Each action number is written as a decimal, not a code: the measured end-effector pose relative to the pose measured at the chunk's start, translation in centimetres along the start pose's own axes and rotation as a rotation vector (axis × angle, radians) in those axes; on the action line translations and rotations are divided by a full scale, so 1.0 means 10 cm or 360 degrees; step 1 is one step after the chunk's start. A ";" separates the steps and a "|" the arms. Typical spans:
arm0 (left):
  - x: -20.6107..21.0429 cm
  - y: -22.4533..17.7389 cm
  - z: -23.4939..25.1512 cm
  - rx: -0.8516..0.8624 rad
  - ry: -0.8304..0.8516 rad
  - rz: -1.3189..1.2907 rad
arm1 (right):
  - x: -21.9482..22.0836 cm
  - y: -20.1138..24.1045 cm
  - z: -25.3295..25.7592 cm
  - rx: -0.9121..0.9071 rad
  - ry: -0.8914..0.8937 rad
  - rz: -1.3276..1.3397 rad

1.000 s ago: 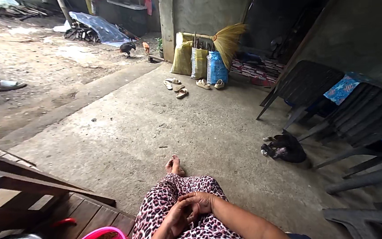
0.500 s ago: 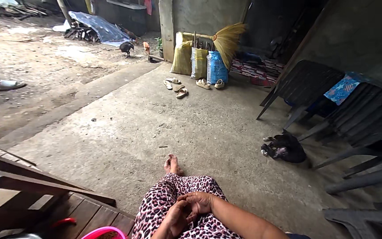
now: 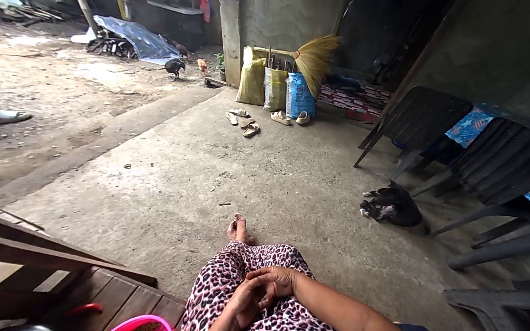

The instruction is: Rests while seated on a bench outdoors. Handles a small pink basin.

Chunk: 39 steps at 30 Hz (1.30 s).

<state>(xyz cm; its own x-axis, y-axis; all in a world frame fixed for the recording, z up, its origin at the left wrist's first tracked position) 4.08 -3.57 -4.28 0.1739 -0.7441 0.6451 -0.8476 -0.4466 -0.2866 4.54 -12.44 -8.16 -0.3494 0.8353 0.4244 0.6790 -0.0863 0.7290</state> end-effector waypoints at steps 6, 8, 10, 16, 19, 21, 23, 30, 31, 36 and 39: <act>-0.24 0.07 0.24 0.0033 -0.0001 0.0023 | 0.02 0.00 0.05 -0.0007 0.0065 0.0007; -0.25 0.07 0.26 0.0030 -0.0017 0.0021 | 0.01 0.00 0.05 -0.0032 0.0085 0.0006; -0.23 0.08 0.25 0.0022 -0.0036 0.0007 | -0.03 -0.03 0.06 -0.0060 0.0116 0.0011; -0.20 0.07 0.21 0.0036 -0.0080 -0.0006 | -0.03 -0.02 0.06 -0.0084 0.0138 0.0013; -0.21 0.06 0.22 0.0040 -0.0079 -0.0034 | -0.05 -0.04 0.09 -0.0092 0.0124 0.0008; -0.21 0.05 0.23 0.0033 -0.0072 -0.0048 | -0.04 -0.04 0.08 -0.0091 0.0123 0.0020; -0.21 0.06 0.22 0.0026 -0.0080 -0.0050 | -0.03 -0.03 0.07 -0.0105 0.0139 0.0023; -0.18 0.06 0.19 0.0029 -0.0073 -0.0012 | -0.04 -0.04 0.07 -0.0127 0.0140 -0.0018; -0.18 0.06 0.20 0.0027 -0.0049 -0.0009 | -0.04 -0.04 0.07 -0.0114 0.0127 -0.0020; -0.21 0.08 0.26 0.0003 0.0066 -0.0037 | -0.05 -0.05 0.07 -0.0033 0.0067 0.0000; -0.19 0.08 0.25 -0.0009 0.0077 -0.0029 | -0.02 -0.02 0.05 -0.0027 0.0061 0.0003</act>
<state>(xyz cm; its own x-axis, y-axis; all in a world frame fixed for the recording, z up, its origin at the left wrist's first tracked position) 4.38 -3.72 -7.55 0.1652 -0.7108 0.6837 -0.8472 -0.4572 -0.2705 4.82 -12.29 -8.68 -0.3728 0.8138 0.4458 0.6689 -0.0973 0.7369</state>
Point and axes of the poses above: each hand's wrist, its own z-axis towards the middle knuckle, its own x-axis out of the palm, y = z × x, the point moved 7 cm from there along z, towards the middle knuckle, and after that the axes turned 13 degrees about -z, right-handed, at the moved point
